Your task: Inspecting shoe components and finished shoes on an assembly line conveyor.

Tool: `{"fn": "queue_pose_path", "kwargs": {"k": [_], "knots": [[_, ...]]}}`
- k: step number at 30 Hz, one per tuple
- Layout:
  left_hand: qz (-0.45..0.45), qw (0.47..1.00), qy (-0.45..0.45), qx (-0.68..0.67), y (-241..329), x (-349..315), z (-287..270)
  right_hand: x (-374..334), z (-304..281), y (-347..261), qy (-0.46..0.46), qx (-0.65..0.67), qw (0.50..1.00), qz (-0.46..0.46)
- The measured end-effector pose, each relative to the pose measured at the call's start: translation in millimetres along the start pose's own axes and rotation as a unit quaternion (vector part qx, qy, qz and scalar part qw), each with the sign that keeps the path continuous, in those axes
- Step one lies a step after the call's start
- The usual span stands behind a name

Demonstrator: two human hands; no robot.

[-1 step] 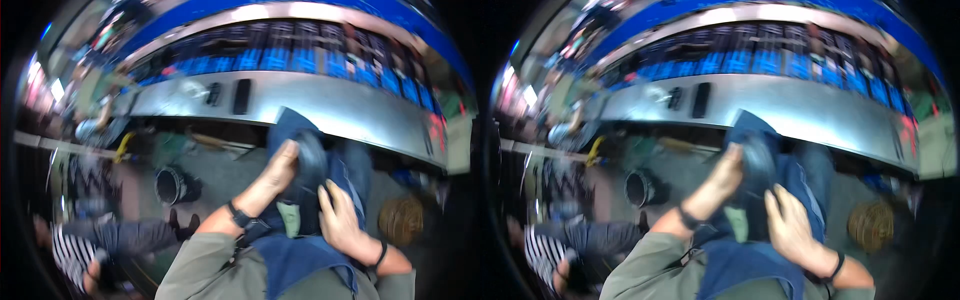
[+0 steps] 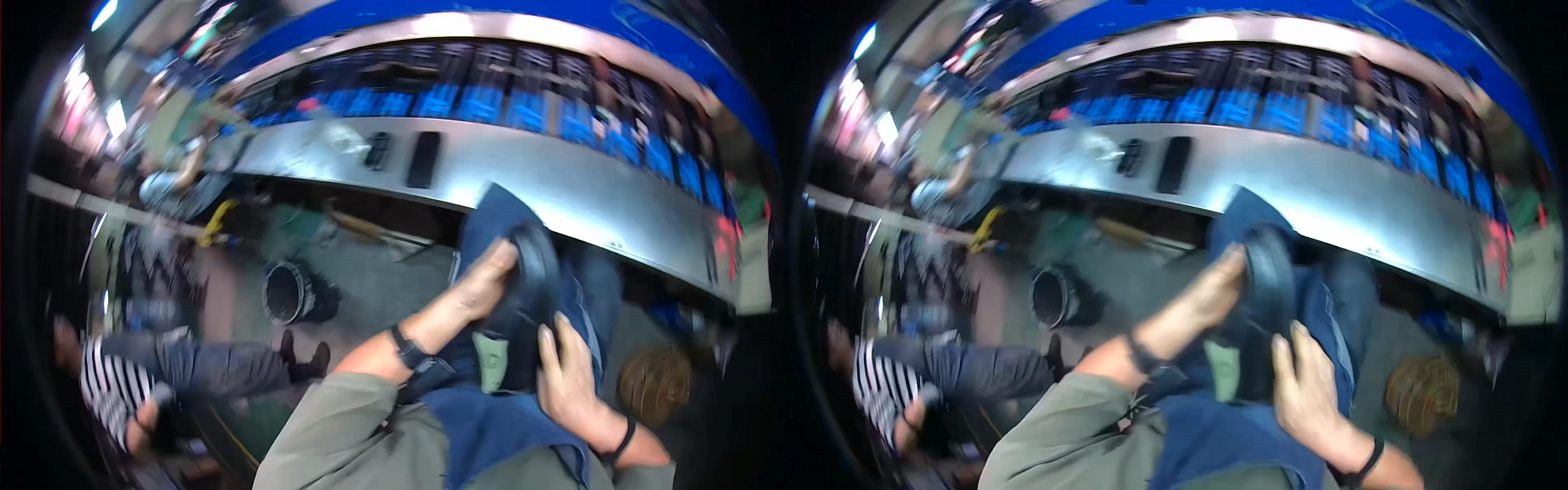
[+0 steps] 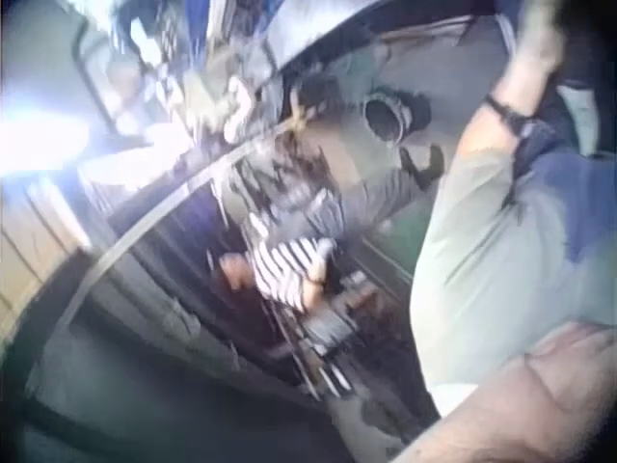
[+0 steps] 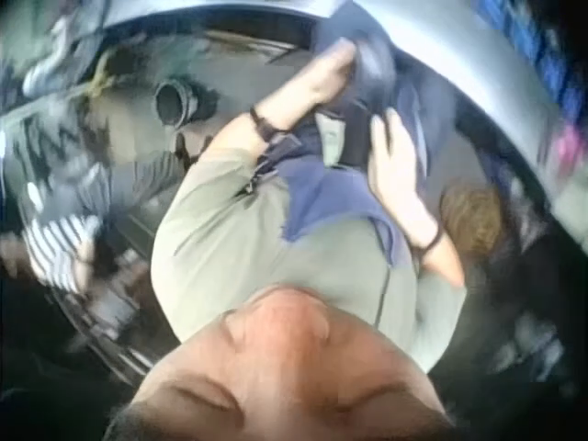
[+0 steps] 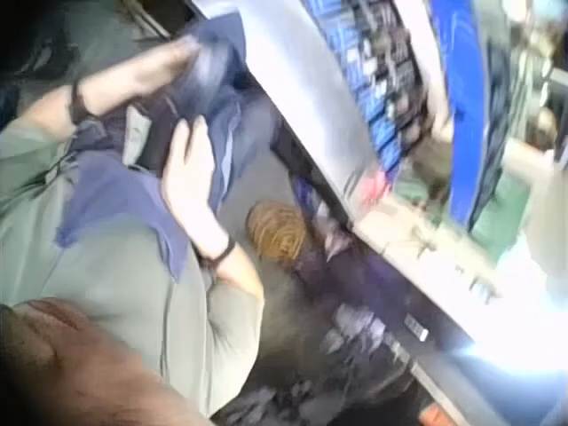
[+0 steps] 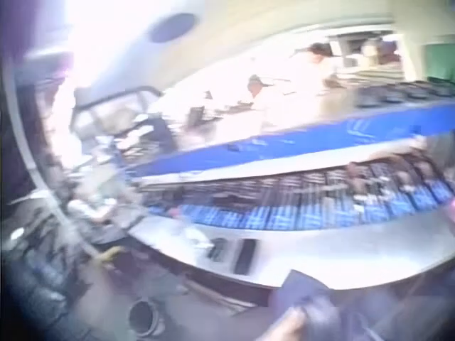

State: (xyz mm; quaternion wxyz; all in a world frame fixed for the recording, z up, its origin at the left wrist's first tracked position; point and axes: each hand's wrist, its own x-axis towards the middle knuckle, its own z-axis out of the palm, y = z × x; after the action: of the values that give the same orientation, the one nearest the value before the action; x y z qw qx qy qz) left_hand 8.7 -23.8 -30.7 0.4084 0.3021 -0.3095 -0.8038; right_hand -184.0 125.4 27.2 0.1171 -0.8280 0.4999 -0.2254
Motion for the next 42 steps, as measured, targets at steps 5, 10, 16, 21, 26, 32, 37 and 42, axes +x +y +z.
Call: {"fn": "queue_pose_path", "kwargs": {"k": [5,10,16,21,26,32,37,42], "knots": [[-0.015,0.995,0.085,0.044,-10,44,-1,23,13,19,0.033,-0.037,0.99,-0.133],[-0.171,0.931,0.028,0.321,33,20,25,82,-37,27,0.248,0.157,0.93,-0.223],[0.193,0.947,0.01,0.255,22,11,5,116,21,98,-0.03,0.486,0.828,0.279],[-0.063,0.987,-0.003,0.151,32,78,26,113,17,120,0.042,0.556,0.753,0.35],[-0.085,0.982,-0.028,0.164,43,65,19,116,17,122,-0.01,0.592,0.75,0.295],[0.171,0.659,-0.516,0.52,34,-77,43,15,-30,22,-0.222,0.277,0.919,-0.171],[0.252,0.634,-0.446,0.579,25,-26,37,33,-12,84,-0.163,0.261,0.938,-0.159],[0.18,0.806,-0.346,0.445,44,23,24,76,-27,119,-0.089,0.408,0.907,-0.055]]}}
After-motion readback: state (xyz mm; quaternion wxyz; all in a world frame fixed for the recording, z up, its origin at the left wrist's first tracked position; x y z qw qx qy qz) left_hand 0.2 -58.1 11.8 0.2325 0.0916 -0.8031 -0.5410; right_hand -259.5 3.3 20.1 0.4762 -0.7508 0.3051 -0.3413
